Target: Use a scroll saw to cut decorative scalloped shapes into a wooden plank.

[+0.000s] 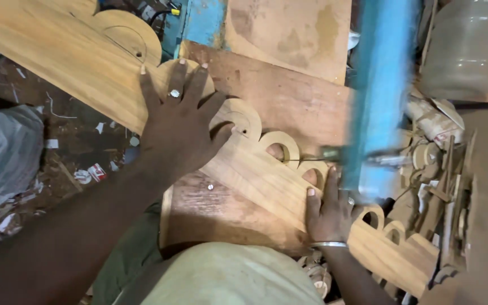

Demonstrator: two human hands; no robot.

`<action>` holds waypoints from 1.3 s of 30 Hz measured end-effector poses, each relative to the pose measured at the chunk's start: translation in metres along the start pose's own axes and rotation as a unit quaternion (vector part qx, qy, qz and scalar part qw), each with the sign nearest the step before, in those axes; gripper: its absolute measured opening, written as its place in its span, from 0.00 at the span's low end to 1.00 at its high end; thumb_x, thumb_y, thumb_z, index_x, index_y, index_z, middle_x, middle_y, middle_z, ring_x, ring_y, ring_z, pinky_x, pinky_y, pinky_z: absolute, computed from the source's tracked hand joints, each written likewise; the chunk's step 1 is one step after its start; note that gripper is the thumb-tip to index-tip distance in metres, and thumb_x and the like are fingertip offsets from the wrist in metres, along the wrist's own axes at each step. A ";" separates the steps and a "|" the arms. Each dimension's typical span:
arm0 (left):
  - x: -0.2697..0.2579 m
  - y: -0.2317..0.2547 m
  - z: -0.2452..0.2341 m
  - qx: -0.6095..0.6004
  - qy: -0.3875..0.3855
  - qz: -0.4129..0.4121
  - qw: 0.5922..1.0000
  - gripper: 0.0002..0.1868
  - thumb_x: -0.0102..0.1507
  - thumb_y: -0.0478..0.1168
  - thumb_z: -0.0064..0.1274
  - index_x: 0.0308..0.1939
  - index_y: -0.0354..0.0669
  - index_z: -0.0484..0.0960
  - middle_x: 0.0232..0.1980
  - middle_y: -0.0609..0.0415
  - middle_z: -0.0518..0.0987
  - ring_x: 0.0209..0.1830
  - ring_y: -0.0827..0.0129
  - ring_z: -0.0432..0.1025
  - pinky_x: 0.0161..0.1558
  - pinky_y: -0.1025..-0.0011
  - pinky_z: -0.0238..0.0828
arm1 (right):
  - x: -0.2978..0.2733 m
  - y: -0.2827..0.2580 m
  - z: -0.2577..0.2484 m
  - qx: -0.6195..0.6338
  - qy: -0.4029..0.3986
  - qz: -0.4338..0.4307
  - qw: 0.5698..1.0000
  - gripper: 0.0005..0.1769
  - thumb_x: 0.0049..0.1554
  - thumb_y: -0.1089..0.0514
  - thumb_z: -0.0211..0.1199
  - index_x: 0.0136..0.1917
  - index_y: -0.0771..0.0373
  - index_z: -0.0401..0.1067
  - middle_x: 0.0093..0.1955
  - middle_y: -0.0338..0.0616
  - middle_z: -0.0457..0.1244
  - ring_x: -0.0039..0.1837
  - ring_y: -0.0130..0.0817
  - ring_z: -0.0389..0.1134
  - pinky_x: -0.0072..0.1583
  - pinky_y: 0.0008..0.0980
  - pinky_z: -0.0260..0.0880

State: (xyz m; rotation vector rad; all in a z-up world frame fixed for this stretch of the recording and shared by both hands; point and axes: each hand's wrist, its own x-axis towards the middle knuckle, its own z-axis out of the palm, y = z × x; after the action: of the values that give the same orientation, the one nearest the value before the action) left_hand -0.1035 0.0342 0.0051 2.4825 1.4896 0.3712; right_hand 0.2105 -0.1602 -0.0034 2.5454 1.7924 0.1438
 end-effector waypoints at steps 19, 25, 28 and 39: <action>0.006 -0.013 0.014 -0.033 0.107 0.056 0.992 0.34 0.64 0.68 0.48 0.65 0.52 0.78 0.77 0.43 0.64 0.80 0.44 0.50 0.69 0.21 0.35 | -0.005 -0.010 0.002 -0.002 0.015 -0.002 1.000 0.40 0.63 0.40 0.49 0.82 0.60 0.51 0.84 0.55 0.47 0.84 0.64 0.40 0.76 0.69 0.33; 0.005 -0.013 0.015 -0.034 0.116 0.058 0.991 0.34 0.65 0.69 0.49 0.65 0.52 0.79 0.78 0.44 0.65 0.81 0.44 0.50 0.70 0.22 0.34 | -0.006 -0.009 0.004 0.002 0.010 0.013 1.000 0.40 0.62 0.40 0.49 0.82 0.60 0.53 0.84 0.53 0.48 0.84 0.64 0.40 0.75 0.68 0.35; 0.005 -0.012 0.016 -0.030 0.116 0.058 0.991 0.35 0.65 0.69 0.49 0.65 0.51 0.79 0.77 0.43 0.65 0.81 0.44 0.51 0.70 0.22 0.34 | -0.009 -0.009 0.005 0.007 0.011 0.013 1.000 0.41 0.63 0.39 0.49 0.82 0.60 0.52 0.83 0.54 0.49 0.84 0.63 0.41 0.76 0.68 0.35; 0.011 -0.015 0.016 -0.018 0.093 0.058 0.994 0.33 0.64 0.69 0.49 0.62 0.52 0.80 0.76 0.43 0.64 0.80 0.44 0.51 0.69 0.22 0.34 | -0.007 -0.011 0.007 0.025 0.038 -0.006 0.999 0.41 0.61 0.41 0.51 0.81 0.63 0.55 0.81 0.59 0.53 0.83 0.65 0.45 0.78 0.66 0.33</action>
State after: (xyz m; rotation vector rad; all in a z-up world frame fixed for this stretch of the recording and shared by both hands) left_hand -0.1053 0.0497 -0.0139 2.5726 1.3932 0.6615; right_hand 0.1989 -0.1627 -0.0115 2.5976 1.8605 0.2009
